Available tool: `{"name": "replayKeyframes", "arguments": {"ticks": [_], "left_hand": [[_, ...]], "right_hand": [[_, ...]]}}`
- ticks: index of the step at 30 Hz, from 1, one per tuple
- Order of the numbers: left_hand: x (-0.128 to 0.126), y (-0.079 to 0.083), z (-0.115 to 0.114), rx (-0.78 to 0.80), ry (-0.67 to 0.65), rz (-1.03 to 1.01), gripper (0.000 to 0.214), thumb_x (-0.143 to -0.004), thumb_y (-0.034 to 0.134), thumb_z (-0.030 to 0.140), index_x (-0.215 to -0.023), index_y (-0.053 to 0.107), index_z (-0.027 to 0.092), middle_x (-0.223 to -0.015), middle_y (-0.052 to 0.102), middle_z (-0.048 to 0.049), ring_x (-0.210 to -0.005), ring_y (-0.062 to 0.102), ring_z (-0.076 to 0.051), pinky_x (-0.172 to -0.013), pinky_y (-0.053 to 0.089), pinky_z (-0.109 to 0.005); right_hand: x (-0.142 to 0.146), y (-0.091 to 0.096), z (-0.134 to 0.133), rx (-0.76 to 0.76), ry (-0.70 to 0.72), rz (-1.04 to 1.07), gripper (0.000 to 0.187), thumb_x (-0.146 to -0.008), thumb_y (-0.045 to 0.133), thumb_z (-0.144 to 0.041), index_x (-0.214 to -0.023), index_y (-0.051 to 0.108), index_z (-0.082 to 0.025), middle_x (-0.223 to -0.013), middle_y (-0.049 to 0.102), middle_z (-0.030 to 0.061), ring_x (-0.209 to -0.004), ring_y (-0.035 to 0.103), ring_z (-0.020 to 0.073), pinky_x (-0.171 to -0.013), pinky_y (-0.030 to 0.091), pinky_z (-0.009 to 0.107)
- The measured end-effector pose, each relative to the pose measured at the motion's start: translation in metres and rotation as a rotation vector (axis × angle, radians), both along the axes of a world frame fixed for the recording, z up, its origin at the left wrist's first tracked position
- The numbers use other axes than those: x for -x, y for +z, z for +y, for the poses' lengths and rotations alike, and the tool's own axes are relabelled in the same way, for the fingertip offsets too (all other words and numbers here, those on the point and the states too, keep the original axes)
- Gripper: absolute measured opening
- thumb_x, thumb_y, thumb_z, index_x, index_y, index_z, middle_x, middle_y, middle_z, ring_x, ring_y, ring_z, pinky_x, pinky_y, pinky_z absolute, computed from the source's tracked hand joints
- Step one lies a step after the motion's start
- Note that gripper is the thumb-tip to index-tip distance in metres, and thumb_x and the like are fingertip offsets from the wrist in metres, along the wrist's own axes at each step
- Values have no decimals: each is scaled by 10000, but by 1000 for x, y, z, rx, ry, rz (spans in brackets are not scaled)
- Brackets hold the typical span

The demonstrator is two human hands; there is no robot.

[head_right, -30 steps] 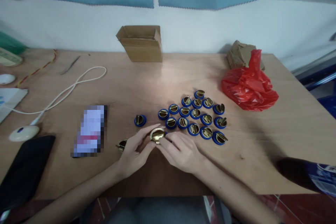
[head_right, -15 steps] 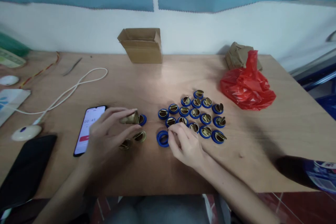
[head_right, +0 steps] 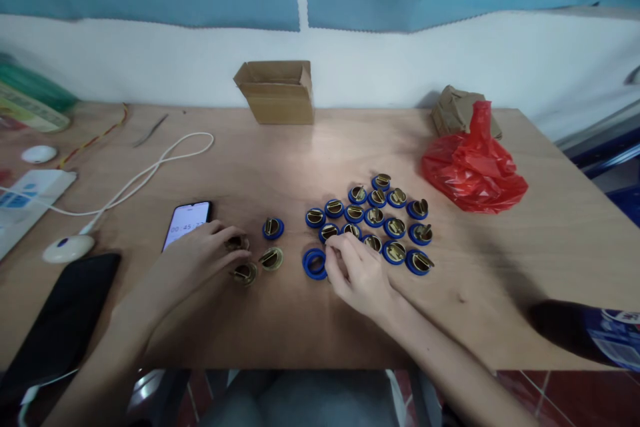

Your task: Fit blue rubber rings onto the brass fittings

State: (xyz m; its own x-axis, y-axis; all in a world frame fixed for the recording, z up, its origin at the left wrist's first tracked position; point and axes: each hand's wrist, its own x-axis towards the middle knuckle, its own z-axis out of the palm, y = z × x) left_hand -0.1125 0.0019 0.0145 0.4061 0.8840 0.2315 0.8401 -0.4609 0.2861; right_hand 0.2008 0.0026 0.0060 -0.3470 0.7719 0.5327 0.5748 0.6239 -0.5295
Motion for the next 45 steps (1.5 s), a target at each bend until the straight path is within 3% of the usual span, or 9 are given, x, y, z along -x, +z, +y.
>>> {"name": "replayKeyframes", "arguments": {"ticks": [4, 8, 15, 19, 24, 28, 33, 40, 45], "left_hand": [[-11, 4, 13, 10, -81, 177, 184, -943, 571, 221, -1027, 722, 285, -1220, 659, -87, -1031, 608, -311, -867, 491, -451], [-35, 4, 29, 14, 17, 188, 347, -946, 617, 385, -1226, 611, 179, -1111, 681, -135, -990, 640, -319, -842, 515, -443], [-59, 2, 41, 203, 39, 281, 106, -944, 623, 246, -978, 623, 146, -1020, 701, -136, -939, 687, -306, -771, 538, -390], [-59, 4, 38, 201, 85, 79, 137, -953, 613, 271, -1023, 574, 161, -1040, 693, -121, -914, 702, -297, -753, 541, -387], [-81, 10, 21, 185, 112, -545, 251, -909, 668, 277, -1104, 523, 214, -974, 686, -30, -873, 707, -196, -785, 552, -317], [-109, 7, 3, 377, -59, -961, 365, -860, 688, 207, -1172, 498, 220, -1058, 665, -49, -974, 698, -176, -851, 568, -297], [-118, -4, -10, 388, -93, -933, 210, -854, 706, 204, -1038, 606, 209, -1021, 660, -47, -941, 676, -175, -824, 563, -294], [-111, -19, -12, 262, -205, -823, 427, -933, 611, 176, -1346, 511, 223, -1285, 652, -106, -1199, 639, -216, -1031, 535, -376], [-110, -23, -10, 74, -229, -783, 396, -966, 560, 137, -1355, 525, 203, -1311, 668, -111, -1253, 628, -200, -1088, 513, -366]], "right_hand": [[0, 1, 0, 10, -6, -1, 156, -939, 522, -96, -1032, 569, -212, -812, 635, 26, -643, 591, 155, -609, 490, 292], [0, -1, 1, -4, -6, -10, 154, -942, 532, -89, -1040, 564, -203, -814, 639, 28, -662, 600, 155, -634, 494, 288], [-1, -5, -1, 19, 4, -37, 141, -948, 542, -95, -1033, 566, -205, -844, 654, 31, -683, 624, 152, -654, 496, 280], [0, -4, -2, 23, 19, -34, 141, -953, 532, -91, -1030, 562, -205, -816, 638, 22, -664, 610, 146, -649, 492, 277], [3, -2, -5, 40, 45, 1, 148, -957, 555, -136, -1086, 547, -208, -811, 626, 20, -653, 604, 152, -630, 499, 284], [5, -1, -7, 42, 106, 4, 275, -939, 602, -209, -1196, 507, -184, -867, 644, 46, -712, 643, 178, -633, 539, 296], [7, -1, -6, -31, 170, -49, 270, -976, 541, -222, -1237, 487, -181, -974, 674, 90, -806, 684, 208, -672, 592, 326], [7, -3, -7, -10, 98, 2, 332, -962, 580, -196, -1287, 511, -183, -1097, 650, 124, -954, 689, 227, -761, 625, 346], [8, -3, -8, -53, 63, 61, 389, -935, 637, -151, -1310, 535, -163, -1121, 665, 141, -1027, 682, 240, -825, 624, 361]]}}
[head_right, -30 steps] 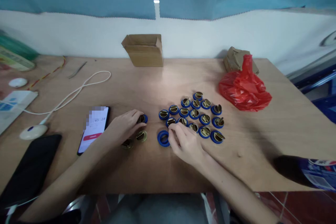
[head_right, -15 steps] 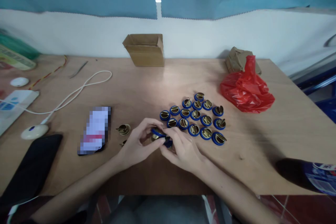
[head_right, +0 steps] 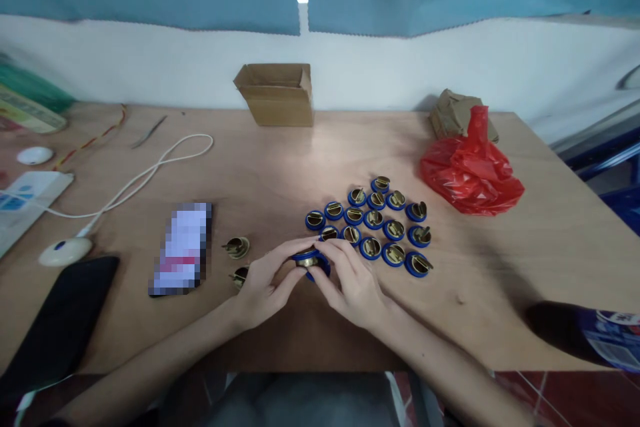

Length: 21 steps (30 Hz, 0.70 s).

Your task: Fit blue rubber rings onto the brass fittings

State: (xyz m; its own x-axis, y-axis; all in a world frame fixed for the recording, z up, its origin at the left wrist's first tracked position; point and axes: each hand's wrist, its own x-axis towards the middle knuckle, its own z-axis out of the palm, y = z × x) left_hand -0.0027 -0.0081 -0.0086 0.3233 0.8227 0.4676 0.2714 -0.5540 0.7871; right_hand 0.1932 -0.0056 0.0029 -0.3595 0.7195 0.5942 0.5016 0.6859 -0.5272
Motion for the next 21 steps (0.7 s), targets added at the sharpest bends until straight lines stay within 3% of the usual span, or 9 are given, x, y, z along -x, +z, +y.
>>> {"name": "replayKeyframes", "arguments": {"ticks": [8, 21], "left_hand": [[-1, 0, 0, -15, 13, -26, 327, -967, 575, 143, -1292, 562, 185, -1314, 673, -133, -1259, 634, -212, -1088, 519, -381], [-4, -2, -1, 54, -2, -47, 350, -947, 597, 143, -1288, 559, 211, -1309, 676, -115, -1263, 629, -214, -1090, 514, -400]], "right_hand": [[3, 2, -1, -46, -17, 104, 360, -897, 695, -112, -1240, 594, -153, -1044, 717, 122, -964, 723, 226, -826, 634, 339], [4, 1, -3, 71, -3, 155, 335, -894, 674, -86, -1199, 587, -193, -972, 683, 84, -779, 661, 189, -666, 601, 325]]}}
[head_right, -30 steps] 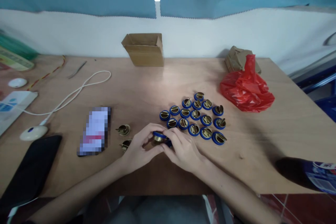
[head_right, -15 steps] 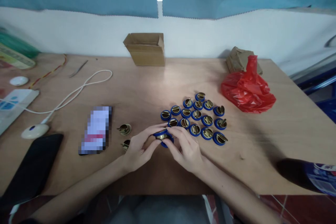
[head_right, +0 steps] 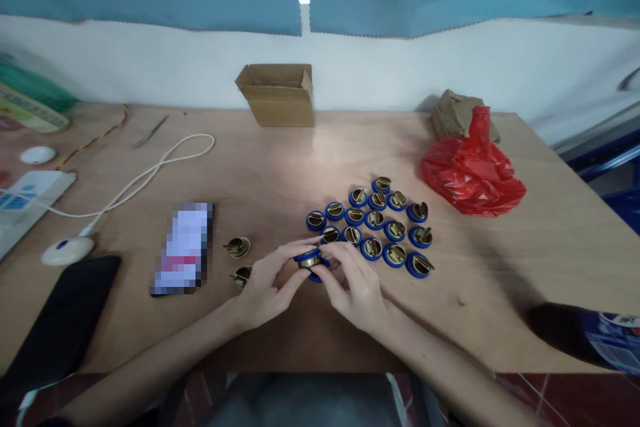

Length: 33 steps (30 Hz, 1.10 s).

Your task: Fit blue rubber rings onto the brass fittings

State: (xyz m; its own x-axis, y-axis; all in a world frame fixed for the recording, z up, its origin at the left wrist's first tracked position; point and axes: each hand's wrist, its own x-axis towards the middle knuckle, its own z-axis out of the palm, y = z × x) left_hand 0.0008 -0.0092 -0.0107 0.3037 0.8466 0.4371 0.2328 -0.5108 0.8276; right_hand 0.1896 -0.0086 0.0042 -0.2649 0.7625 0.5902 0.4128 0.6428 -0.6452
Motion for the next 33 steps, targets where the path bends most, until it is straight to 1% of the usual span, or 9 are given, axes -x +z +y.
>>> {"name": "replayKeyframes", "arguments": {"ticks": [3, 10, 14, 16, 19, 22, 25, 28, 33], "left_hand": [[1, 0, 0, 12, -14, 18, 390, -930, 622, 149, -1307, 550, 218, -1309, 679, -115, -1255, 636, -229, -1081, 520, -411], [1, 4, -3, 62, -25, 23, 455, -886, 684, 166, -1313, 536, 220, -1265, 702, -109, -1184, 678, -231, -1036, 550, -384], [1, 3, -3, 48, -34, 8, 469, -885, 680, 145, -1323, 529, 215, -1298, 686, -116, -1217, 662, -234, -1059, 538, -388], [1, 3, -2, 29, -30, -13, 450, -886, 677, 138, -1307, 538, 213, -1294, 687, -119, -1219, 662, -236, -1058, 540, -392], [1, 4, -1, 8, -30, -46, 413, -897, 669, 139, -1284, 550, 219, -1291, 687, -121, -1227, 658, -238, -1056, 543, -400], [1, 5, -2, 6, -39, -49, 441, -896, 668, 137, -1309, 537, 221, -1299, 682, -122, -1234, 652, -235, -1063, 539, -400], [1, 3, -3, 56, -46, -46, 470, -899, 659, 133, -1337, 523, 231, -1310, 673, -119, -1230, 652, -233, -1075, 531, -413], [1, -1, -4, 113, -64, -94, 477, -904, 653, 136, -1347, 513, 248, -1341, 651, -117, -1251, 638, -242, -1092, 518, -438], [0, -7, -5, 136, -77, -154, 486, -899, 661, 121, -1346, 520, 251, -1361, 638, -120, -1273, 625, -250, -1100, 514, -444]], "right_hand": [[-1, -1, 1, 33, 13, -3, 301, -903, 651, -80, -1171, 577, -196, -950, 659, 74, -751, 632, 177, -657, 579, 317], [-3, -1, 2, 50, 31, -30, 236, -921, 609, -86, -1121, 552, -199, -924, 622, 58, -743, 611, 172, -661, 555, 312], [-1, -2, 1, 36, 50, -31, 184, -932, 553, -52, -1022, 546, -213, -889, 606, 45, -814, 623, 185, -705, 560, 318], [0, -2, -1, 51, 50, -16, 198, -934, 551, -52, -1045, 542, -216, -918, 609, 54, -826, 626, 184, -682, 565, 305], [0, -3, -2, 86, 40, 28, 257, -928, 594, -85, -1135, 525, -221, -955, 618, 59, -785, 623, 175, -631, 567, 292], [-1, -5, -3, 83, 44, 41, 296, -923, 607, -90, -1173, 518, -220, -967, 624, 61, -774, 621, 172, -657, 574, 307], [-2, -6, -3, 92, 40, 49, 311, -920, 614, -95, -1187, 521, -224, -978, 627, 63, -780, 625, 175, -655, 576, 308], [-1, -5, -2, 117, 31, 72, 333, -920, 622, -108, -1215, 520, -226, -967, 627, 59, -778, 622, 177, -650, 578, 308], [-1, -1, -2, 90, 41, 27, 313, -921, 613, -80, -1200, 544, -203, -962, 617, 65, -798, 612, 177, -695, 565, 323]]}}
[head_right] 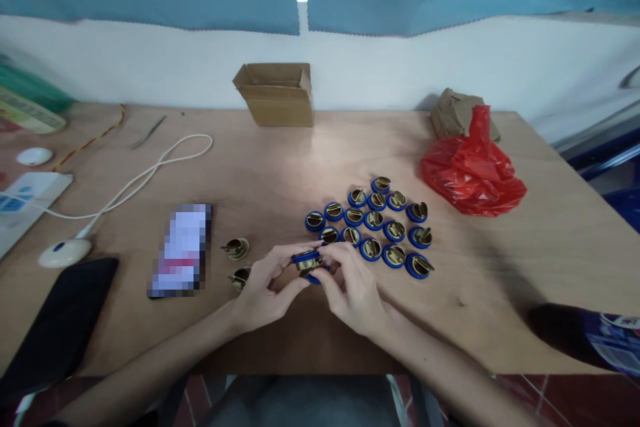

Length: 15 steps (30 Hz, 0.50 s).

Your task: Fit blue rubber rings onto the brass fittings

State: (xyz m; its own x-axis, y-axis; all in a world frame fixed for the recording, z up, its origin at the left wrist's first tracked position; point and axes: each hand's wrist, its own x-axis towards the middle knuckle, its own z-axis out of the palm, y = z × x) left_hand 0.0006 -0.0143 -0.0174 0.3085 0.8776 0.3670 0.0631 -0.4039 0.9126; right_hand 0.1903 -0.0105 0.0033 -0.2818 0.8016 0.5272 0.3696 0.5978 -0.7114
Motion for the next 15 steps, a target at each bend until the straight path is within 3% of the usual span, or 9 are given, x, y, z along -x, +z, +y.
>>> {"name": "replayKeyframes", "arguments": {"ticks": [6, 15], "left_hand": [[-1, 1, 1, 16, 41, 32, 421, -875, 718, 161, -1266, 586, 243, -1304, 688, -107, -1224, 662, -247, -1094, 520, -450], [2, 3, 2, 101, -6, 32, 520, -801, 797, 176, -1265, 573, 242, -1192, 723, -74, -1122, 707, -238, -994, 567, -397]], "right_hand": [[0, 0, 2, -18, -16, -30, 287, -926, 583, -78, -1175, 542, -217, -917, 594, 49, -752, 599, 176, -652, 554, 308], [-1, 1, 4, 16, -12, -53, 171, -929, 561, -113, -1052, 535, -228, -862, 582, 30, -720, 591, 180, -622, 533, 301]]}}
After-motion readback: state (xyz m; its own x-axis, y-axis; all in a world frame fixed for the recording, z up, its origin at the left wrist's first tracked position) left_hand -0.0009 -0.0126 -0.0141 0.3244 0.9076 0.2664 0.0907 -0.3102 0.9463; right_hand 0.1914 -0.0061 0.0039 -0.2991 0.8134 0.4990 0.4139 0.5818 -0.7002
